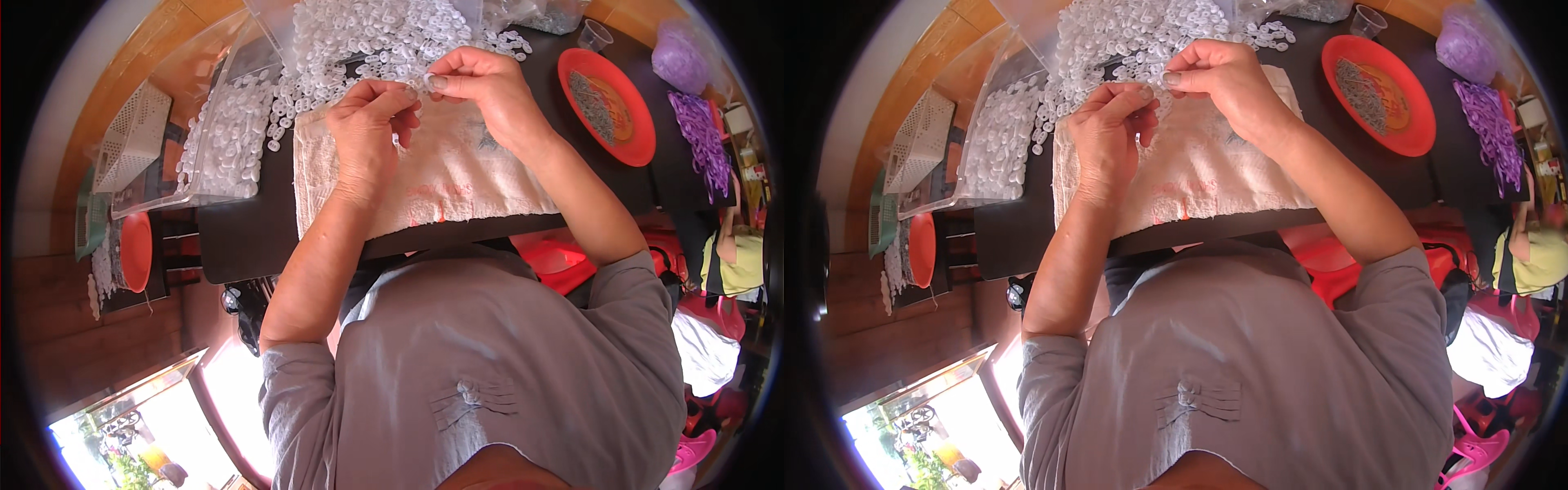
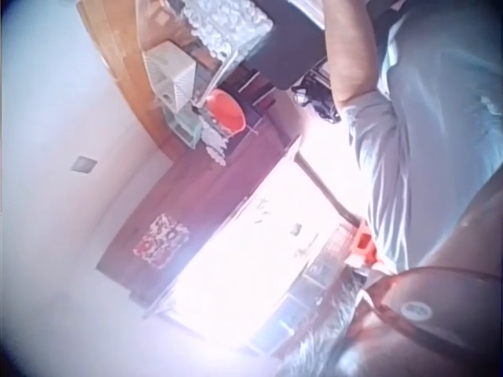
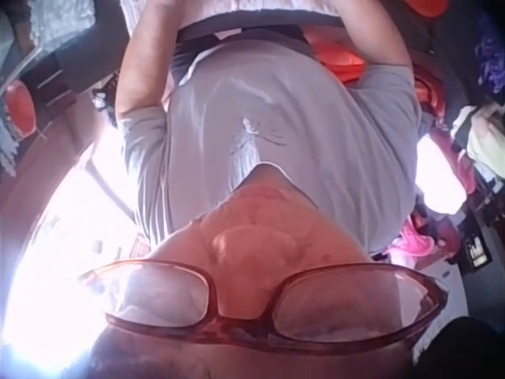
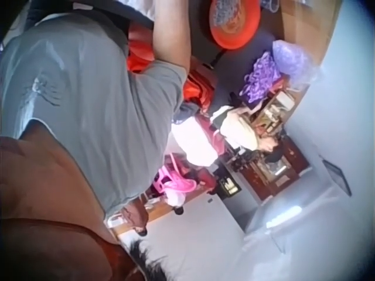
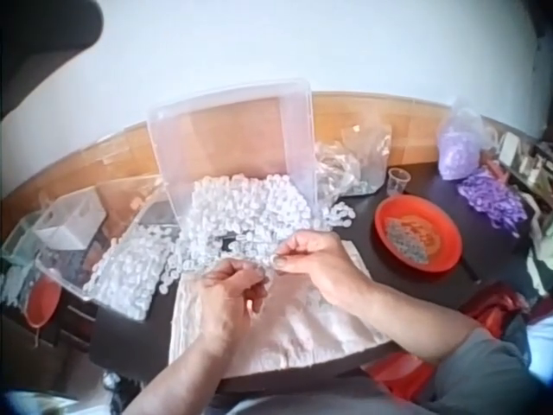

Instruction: The person is manually assembling small white plastic ring-like components at a desk.

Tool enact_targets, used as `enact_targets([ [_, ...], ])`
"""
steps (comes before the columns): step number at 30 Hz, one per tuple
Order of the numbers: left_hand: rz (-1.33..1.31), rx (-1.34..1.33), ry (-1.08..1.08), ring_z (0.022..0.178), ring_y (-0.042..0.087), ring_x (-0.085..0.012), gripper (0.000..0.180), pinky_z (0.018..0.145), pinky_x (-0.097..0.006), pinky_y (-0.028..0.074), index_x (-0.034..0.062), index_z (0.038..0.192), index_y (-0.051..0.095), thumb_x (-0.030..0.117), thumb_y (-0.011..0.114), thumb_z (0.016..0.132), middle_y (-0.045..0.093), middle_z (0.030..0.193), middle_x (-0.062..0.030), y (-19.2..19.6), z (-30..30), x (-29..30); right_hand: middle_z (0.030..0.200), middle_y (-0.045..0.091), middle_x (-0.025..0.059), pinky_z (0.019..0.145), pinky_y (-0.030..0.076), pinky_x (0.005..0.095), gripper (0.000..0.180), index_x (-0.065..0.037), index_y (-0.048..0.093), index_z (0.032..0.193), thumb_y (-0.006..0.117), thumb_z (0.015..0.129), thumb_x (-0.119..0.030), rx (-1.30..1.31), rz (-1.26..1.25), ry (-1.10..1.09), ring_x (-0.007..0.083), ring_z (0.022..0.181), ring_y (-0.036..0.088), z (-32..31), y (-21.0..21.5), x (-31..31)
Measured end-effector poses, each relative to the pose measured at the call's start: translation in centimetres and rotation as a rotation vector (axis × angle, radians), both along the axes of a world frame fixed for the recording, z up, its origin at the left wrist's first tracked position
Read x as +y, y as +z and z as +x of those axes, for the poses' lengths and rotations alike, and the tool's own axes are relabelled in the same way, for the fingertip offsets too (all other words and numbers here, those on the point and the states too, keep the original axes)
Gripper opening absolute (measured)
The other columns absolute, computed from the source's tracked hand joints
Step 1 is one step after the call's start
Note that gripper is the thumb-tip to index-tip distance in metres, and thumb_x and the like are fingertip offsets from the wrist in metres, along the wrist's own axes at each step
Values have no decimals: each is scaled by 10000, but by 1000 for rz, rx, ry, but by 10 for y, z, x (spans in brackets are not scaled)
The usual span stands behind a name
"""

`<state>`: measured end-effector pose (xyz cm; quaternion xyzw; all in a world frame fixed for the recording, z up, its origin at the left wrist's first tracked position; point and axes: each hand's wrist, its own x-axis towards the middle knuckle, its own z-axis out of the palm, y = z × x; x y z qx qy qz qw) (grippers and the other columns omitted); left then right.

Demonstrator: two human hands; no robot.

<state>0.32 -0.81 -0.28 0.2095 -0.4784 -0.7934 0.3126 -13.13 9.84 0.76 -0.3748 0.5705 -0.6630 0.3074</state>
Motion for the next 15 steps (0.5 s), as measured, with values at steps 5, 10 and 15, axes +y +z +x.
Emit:
enact_targets([
  [5, 12, 18, 24, 515, 572, -150, 65, 408, -243, 408, -37, 804, 601, -6, 650, 777, 638, 701, -128, -2, 0, 1, 860, 653, 64, 785, 503, 267, 126, 35, 654, 932, 628, 820, -15, 12, -14, 1, 137, 818, 626, 1, 0, 0],
  [10, -13, 31, 28, 517, 571, -150, 59, 409, -244, 408, -39, 806, 598, -11, 643, 779, 637, 702, -126, 0, 0, 4, 872, 651, 71, 791, 509, 269, 132, 44, 651, 935, 616, 817, -4, 7, -13, 2, 139, 823, 627, 0, 0, 0],
  [15, -30, 46, 25, 517, 572, -150, 55, 412, -245, 410, -39, 806, 599, -16, 639, 777, 637, 704, -125, -2, 0, 6, 867, 654, 76, 777, 521, 273, 135, 45, 654, 936, 614, 814, 3, -1, -16, 26, 140, 809, 629, 0, -1, -1],
])
